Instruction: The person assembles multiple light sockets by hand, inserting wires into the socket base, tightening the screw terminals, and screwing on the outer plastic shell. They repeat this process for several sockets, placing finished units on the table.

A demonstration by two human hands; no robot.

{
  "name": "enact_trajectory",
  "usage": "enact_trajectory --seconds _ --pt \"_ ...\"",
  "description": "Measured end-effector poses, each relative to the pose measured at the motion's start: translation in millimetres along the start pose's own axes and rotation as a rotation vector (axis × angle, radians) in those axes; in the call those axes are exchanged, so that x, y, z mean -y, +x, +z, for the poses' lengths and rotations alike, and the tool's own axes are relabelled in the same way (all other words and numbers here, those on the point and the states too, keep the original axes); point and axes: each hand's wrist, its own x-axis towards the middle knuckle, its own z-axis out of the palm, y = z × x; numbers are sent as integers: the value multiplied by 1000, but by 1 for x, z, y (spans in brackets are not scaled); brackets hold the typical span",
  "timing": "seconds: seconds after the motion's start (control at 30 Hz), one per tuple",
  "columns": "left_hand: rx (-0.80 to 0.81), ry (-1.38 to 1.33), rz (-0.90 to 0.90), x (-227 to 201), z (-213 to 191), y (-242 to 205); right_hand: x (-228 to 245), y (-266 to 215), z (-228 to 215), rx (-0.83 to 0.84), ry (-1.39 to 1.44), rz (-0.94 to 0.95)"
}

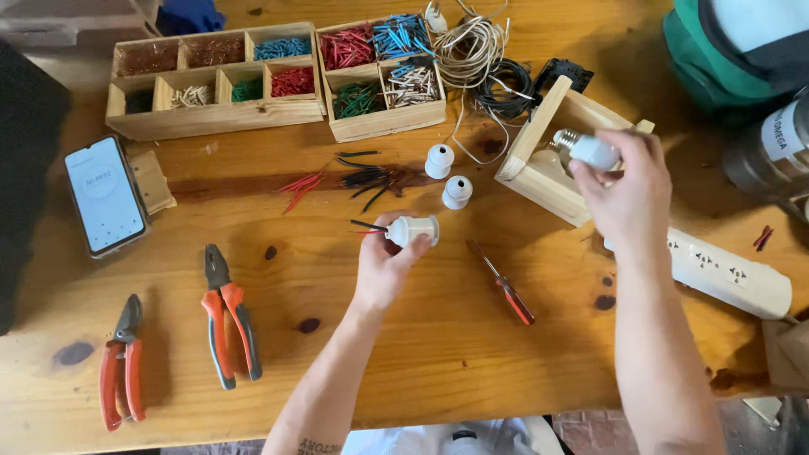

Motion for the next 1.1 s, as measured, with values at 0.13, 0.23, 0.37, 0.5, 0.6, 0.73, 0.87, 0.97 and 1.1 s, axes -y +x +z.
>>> enact_trajectory --seconds 0.13,0.23,0.37,0.5,0.6,0.73,0.87,0.97,1.1 --pt "97 9 38 0 1 -2 -37 29 19 27 -444 50" --pt "146 54 89 -1 -2 -2 -51 39 33 55 -624 32" --pt "228 60 104 8 -7 0 -56 41 41 91 -717 25" --pt "238 -19 72 12 -8 3 -25 30 28 -14 -665 -54" --pt "270 -155 57 23 -9 5 20 5 26 -167 -229 -264" --pt "260 -204 77 40 -10 9 68 -32 50 477 549 308" --pt "311 -99 100 14 7 -6 76 -59 82 698 1014 357" --pt "307 -39 102 16 10 -4 59 -73 93 611 1105 408" --pt "260 6 89 13 11 -5 51 -73 91 586 1063 411"
